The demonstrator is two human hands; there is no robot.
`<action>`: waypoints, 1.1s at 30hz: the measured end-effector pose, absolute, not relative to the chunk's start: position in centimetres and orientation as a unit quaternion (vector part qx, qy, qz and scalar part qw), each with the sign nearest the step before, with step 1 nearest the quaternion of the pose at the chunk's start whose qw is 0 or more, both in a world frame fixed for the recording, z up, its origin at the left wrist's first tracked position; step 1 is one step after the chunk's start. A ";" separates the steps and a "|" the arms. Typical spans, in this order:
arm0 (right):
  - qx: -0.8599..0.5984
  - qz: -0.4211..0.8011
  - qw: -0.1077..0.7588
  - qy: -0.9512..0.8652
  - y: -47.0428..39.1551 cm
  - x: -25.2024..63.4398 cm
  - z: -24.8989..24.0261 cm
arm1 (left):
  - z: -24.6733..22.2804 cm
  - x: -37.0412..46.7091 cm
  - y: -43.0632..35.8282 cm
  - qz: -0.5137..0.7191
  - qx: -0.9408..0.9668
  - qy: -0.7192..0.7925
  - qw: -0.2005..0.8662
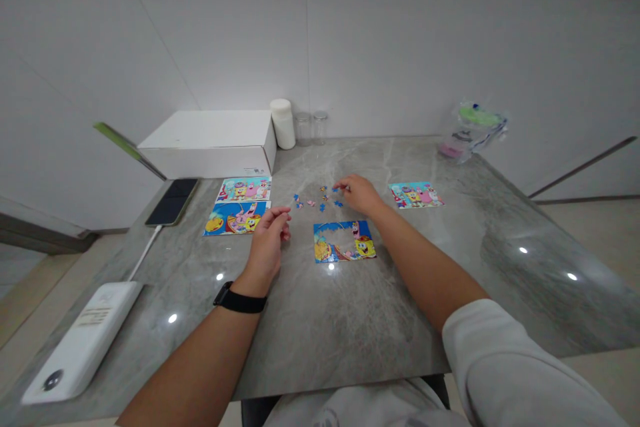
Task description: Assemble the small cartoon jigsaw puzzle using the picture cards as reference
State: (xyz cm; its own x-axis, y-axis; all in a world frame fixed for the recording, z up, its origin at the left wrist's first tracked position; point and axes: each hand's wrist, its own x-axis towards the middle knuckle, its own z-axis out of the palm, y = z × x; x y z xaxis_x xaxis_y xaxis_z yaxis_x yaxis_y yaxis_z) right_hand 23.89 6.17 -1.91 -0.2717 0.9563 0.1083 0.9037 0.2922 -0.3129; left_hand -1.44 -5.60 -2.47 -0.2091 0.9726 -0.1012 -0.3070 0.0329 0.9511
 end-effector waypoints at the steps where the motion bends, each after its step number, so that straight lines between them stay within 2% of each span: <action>1: -0.602 0.088 0.154 -0.778 6.5 24.7 -1.6 | -2.4 -1.4 -5.6 0.607 0.338 0.487 0.529; 4: -0.659 0.069 0.172 -0.729 7.3 27.2 -0.6 | -2.3 -1.4 -5.6 0.610 0.333 0.488 0.528; 9: -0.706 0.067 0.148 -0.689 7.7 29.3 0.6 | -2.6 -1.3 -5.6 0.606 0.328 0.491 0.533; 26: -0.617 0.047 0.103 -0.779 6.9 22.8 -2.8 | -2.8 -0.7 -5.6 0.603 0.335 0.476 0.546; 33: -0.602 0.098 0.111 -0.785 7.9 23.3 -3.3 | -2.7 -0.7 -5.6 0.597 0.337 0.477 0.550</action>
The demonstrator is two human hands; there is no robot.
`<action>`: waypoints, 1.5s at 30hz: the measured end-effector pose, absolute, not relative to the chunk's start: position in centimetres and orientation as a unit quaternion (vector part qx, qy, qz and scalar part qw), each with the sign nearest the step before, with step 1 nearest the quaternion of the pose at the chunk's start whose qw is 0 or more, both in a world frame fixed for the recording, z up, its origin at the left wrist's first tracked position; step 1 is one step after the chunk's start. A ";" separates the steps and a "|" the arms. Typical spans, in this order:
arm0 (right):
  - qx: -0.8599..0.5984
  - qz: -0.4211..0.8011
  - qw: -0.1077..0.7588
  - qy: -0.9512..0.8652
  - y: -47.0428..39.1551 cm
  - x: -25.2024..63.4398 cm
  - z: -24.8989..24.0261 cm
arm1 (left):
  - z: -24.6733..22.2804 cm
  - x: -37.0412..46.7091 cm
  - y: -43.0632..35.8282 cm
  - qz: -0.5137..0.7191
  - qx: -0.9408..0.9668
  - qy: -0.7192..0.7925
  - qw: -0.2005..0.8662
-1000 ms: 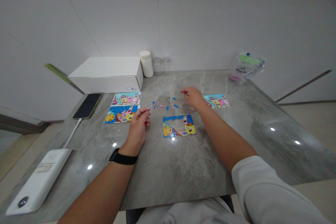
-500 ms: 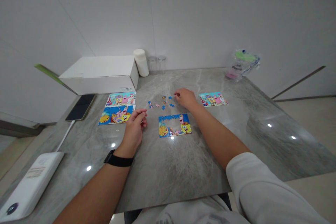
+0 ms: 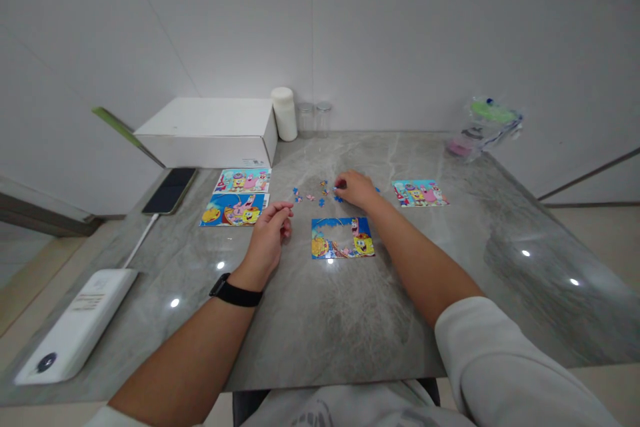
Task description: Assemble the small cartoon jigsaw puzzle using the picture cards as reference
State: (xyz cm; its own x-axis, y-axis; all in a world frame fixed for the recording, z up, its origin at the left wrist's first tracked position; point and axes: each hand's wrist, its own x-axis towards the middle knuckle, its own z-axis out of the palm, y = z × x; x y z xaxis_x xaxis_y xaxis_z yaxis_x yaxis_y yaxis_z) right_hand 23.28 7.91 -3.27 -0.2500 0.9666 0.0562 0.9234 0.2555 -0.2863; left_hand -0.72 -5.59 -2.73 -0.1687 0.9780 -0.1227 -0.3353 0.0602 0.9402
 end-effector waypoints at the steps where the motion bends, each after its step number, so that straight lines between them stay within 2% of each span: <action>1: -0.599 0.102 0.114 -0.786 7.9 23.3 -3.3 | -2.7 -0.7 -5.6 0.596 0.338 0.476 0.551; 7: -0.601 0.123 0.149 -0.776 7.5 23.5 -3.2 | -2.9 -0.8 -5.5 0.585 0.345 0.477 0.558; 12: -0.579 0.179 0.288 -0.742 7.7 25.8 -0.8 | -3.1 -0.8 -5.3 0.574 0.363 0.480 0.555; 15: -0.579 0.173 0.375 -0.703 7.3 27.8 1.2 | -3.0 -0.9 -5.3 0.570 0.365 0.481 0.557; 17: -0.563 0.190 0.401 -0.697 6.4 28.6 2.0 | -3.0 -0.8 -5.3 0.569 0.371 0.479 0.556; 23: -0.501 0.282 0.384 -0.723 2.1 27.0 0.4 | -2.6 0.1 -5.9 0.571 0.399 0.493 0.521; 27: -0.462 0.293 0.380 -0.745 0.7 25.0 -2.0 | -0.9 0.5 -5.7 0.530 0.469 0.498 0.501; 31: -0.435 0.258 0.373 -0.778 0.3 24.3 -3.5 | -0.3 0.5 -4.1 0.466 0.617 0.508 0.381; 34: -0.423 0.248 0.379 -0.785 0.1 24.3 -3.9 | -1.5 0.7 -2.9 0.448 0.677 0.514 0.278; 37: -0.410 0.255 0.391 -0.784 -0.2 24.1 -4.0 | -3.1 1.1 -2.5 0.450 0.702 0.505 0.224; 45: -0.390 0.308 0.391 -0.774 -0.8 23.0 -3.6 | -3.8 1.5 -3.2 0.424 0.741 0.469 0.226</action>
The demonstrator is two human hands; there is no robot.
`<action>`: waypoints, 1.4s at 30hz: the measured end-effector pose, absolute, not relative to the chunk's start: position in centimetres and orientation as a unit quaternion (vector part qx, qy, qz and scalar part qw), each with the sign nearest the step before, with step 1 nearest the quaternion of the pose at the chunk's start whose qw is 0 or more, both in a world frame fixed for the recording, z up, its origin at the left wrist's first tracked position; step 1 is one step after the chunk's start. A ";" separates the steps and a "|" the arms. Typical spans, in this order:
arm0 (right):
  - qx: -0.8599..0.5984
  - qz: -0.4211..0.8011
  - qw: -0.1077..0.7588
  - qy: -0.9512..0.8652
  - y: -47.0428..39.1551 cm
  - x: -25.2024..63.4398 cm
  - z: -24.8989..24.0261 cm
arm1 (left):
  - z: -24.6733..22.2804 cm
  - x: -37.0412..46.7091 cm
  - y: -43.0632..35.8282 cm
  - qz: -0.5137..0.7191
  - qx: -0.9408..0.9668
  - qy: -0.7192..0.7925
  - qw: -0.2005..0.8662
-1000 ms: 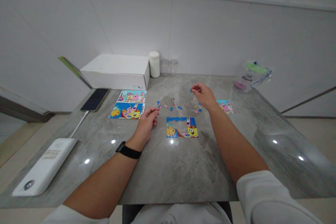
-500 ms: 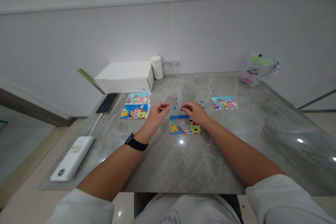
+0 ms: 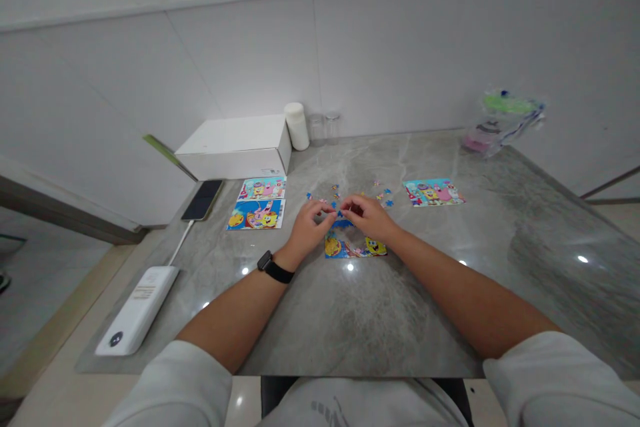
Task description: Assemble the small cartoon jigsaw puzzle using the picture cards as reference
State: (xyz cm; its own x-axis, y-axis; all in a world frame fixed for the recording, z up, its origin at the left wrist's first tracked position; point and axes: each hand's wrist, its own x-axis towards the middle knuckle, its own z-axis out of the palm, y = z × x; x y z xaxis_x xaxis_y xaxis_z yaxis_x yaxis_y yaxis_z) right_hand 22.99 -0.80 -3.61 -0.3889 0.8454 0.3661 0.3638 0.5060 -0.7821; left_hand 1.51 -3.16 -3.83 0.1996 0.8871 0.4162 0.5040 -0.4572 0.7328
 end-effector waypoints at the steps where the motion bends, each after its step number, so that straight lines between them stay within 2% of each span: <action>1: -0.387 0.318 0.384 -0.776 -0.9 22.9 -3.5 | -3.8 1.6 -3.3 0.421 0.742 0.469 0.228; 8: -0.381 0.342 0.370 -0.775 -1.4 22.6 -3.4 | -3.5 1.8 -3.7 0.418 0.721 0.478 0.277; 13: -0.387 0.264 0.388 -0.794 -1.6 23.1 -3.3 | -3.3 1.6 -3.3 0.445 0.665 0.501 0.330; 19: -0.348 0.169 0.379 -0.840 -2.0 23.2 -3.5 | -3.3 1.7 -3.4 0.463 0.651 0.498 0.338; 32: -0.323 0.102 0.373 -0.864 -2.2 23.0 -3.5 | -3.8 2.1 -3.5 0.463 0.655 0.485 0.349; 35: -0.321 0.107 0.368 -0.866 -2.2 23.1 -3.5 | -3.7 1.7 -3.3 0.453 0.665 0.496 0.328; 42: -0.292 0.120 0.277 -0.908 -2.0 22.9 -3.5 | -3.5 -0.1 -2.3 0.374 0.743 0.531 0.160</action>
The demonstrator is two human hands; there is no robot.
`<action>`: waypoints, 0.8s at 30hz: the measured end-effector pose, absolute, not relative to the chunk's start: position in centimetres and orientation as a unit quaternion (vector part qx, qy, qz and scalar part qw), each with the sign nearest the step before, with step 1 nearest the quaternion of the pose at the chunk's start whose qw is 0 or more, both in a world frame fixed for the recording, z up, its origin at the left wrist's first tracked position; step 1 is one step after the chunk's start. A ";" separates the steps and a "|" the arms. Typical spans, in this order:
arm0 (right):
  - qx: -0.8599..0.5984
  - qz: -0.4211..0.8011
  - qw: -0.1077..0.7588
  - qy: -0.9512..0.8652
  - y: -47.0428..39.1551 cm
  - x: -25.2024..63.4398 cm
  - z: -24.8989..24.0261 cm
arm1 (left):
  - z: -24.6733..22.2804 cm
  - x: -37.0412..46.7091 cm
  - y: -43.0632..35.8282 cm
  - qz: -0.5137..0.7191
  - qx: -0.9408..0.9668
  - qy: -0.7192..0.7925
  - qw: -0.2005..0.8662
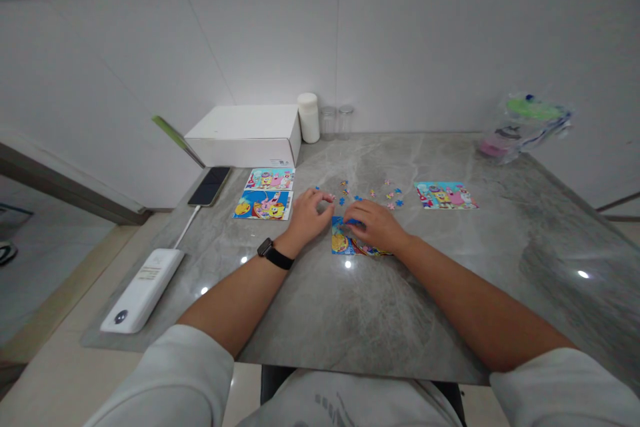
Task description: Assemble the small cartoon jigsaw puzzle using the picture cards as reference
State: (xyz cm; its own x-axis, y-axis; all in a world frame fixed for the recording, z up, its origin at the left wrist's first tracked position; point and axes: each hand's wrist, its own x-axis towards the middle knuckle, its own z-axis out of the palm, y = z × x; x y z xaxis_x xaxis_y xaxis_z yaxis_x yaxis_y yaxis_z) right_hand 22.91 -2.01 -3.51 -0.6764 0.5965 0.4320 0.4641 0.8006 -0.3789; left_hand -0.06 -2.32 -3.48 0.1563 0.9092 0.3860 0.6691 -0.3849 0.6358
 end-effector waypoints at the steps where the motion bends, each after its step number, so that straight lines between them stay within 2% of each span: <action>1: -0.291 0.115 0.264 -0.912 -2.0 22.8 -3.6 | -3.5 -0.2 -2.3 0.355 0.752 0.536 0.148; 7: -0.301 0.105 0.231 -0.919 -1.8 22.5 -4.3 | -3.9 -0.3 -2.5 0.271 0.784 0.543 0.131; 24: -0.306 0.097 0.213 -0.923 -1.8 22.2 -5.0 | -3.4 -0.7 -2.7 0.226 0.805 0.529 0.147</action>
